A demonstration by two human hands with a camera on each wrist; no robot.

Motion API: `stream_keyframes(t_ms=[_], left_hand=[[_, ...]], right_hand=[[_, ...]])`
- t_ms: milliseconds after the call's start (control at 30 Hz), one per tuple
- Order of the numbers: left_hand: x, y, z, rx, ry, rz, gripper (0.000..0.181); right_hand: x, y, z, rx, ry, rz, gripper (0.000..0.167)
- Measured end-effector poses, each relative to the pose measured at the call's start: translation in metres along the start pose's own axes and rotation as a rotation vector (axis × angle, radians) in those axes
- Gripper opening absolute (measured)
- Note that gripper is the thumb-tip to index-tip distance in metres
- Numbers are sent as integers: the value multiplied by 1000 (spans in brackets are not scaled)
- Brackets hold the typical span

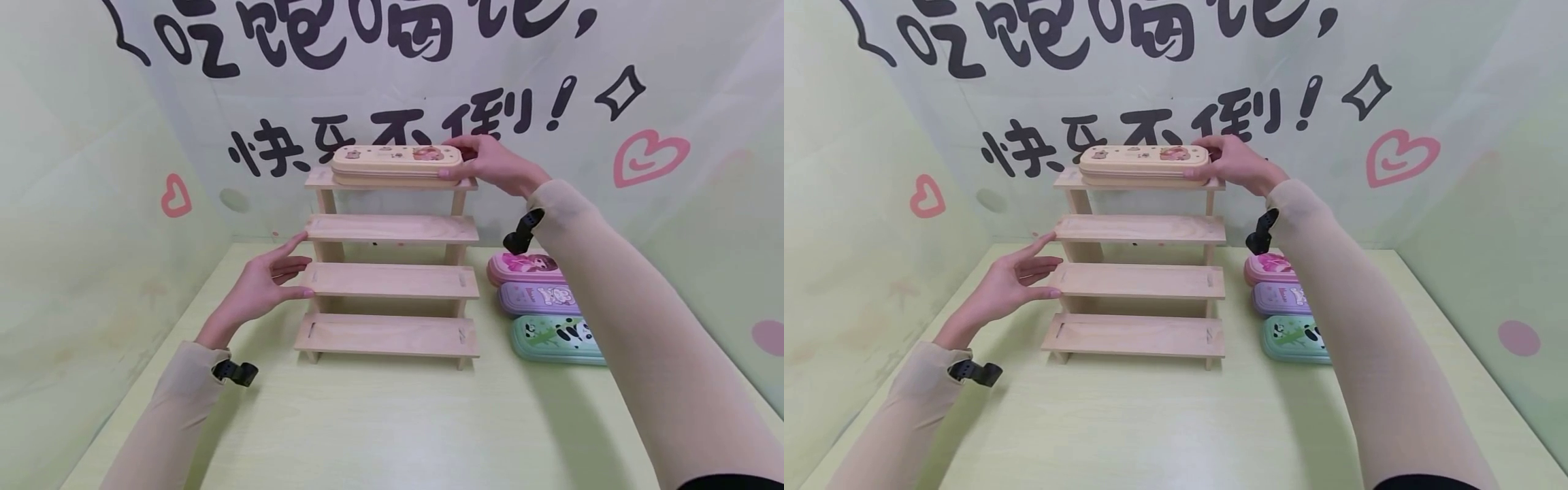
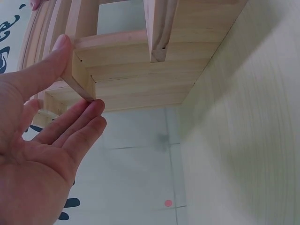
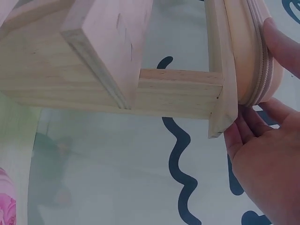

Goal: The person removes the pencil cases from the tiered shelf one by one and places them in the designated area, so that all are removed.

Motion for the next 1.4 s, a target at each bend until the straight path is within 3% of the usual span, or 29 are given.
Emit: stream_keyframes(t_ms=[833, 1100, 1400], left_hand=[[-1, 0, 0, 4, -6, -8, 101], [-2, 0, 0, 3, -9, -12, 101], [-1, 1, -1, -5, -8, -10, 101]], right_hand=[[-16, -10, -3, 224, -118, 47, 62], [-29, -9, -2, 247, -155, 100, 59], [-47, -12, 1, 256, -170, 104, 62]])
Point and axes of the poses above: each hand's wrist, its own x-axis towards the middle knuckle, its own z-axis out of the back of the hand, y = z × x, the point moved 9 cm from there along x, towards the middle knuckle, and after that the axes turned 13 degrees about -x, right-handed, at the moved point
